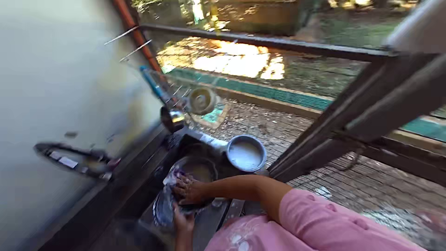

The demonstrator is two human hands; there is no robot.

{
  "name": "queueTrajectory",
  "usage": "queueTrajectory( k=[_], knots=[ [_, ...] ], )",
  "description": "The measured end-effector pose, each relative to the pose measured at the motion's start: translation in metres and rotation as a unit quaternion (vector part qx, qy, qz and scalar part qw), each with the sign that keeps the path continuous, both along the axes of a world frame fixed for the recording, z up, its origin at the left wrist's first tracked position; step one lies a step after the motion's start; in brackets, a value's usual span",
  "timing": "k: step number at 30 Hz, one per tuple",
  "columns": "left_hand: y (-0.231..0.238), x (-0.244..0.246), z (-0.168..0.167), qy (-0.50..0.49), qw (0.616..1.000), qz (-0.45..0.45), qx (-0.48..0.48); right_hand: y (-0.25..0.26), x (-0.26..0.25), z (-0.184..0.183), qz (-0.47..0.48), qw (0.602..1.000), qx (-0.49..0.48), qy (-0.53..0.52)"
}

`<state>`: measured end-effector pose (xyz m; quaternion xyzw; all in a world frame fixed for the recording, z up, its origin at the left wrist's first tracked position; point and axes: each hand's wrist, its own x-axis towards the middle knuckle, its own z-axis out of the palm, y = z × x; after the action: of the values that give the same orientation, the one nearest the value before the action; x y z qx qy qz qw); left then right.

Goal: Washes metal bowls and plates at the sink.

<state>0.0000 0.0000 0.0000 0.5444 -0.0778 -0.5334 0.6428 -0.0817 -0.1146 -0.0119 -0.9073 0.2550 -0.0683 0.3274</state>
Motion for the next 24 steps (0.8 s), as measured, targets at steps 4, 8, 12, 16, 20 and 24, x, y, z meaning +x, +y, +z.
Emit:
queueTrajectory(
  k=[4,8,12,16,20,24],
  knots=[
    [0.011,0.034,0.012,-0.003,0.99,0.128,0.061,0.03,-0.005,0.022,0.202,0.971,0.121,0.034],
    [0.043,0.047,0.011,-0.014,0.985,0.14,0.103,-0.017,-0.014,0.027,0.193,0.962,-0.029,0.188],
    [0.03,0.021,0.01,0.029,0.991,0.112,0.071,0.0,0.03,0.013,0.157,0.98,-0.009,0.119],
    [0.042,0.052,0.011,-0.014,0.98,0.178,0.081,0.033,0.033,0.024,0.298,0.939,0.136,0.107],
    [0.077,0.075,0.019,-0.057,0.976,0.181,0.106,-0.01,0.025,0.036,0.298,0.937,-0.052,0.175],
    [0.057,0.048,0.018,-0.04,0.99,0.12,0.059,-0.002,0.059,0.032,0.238,0.962,-0.037,0.125]
  ],
)
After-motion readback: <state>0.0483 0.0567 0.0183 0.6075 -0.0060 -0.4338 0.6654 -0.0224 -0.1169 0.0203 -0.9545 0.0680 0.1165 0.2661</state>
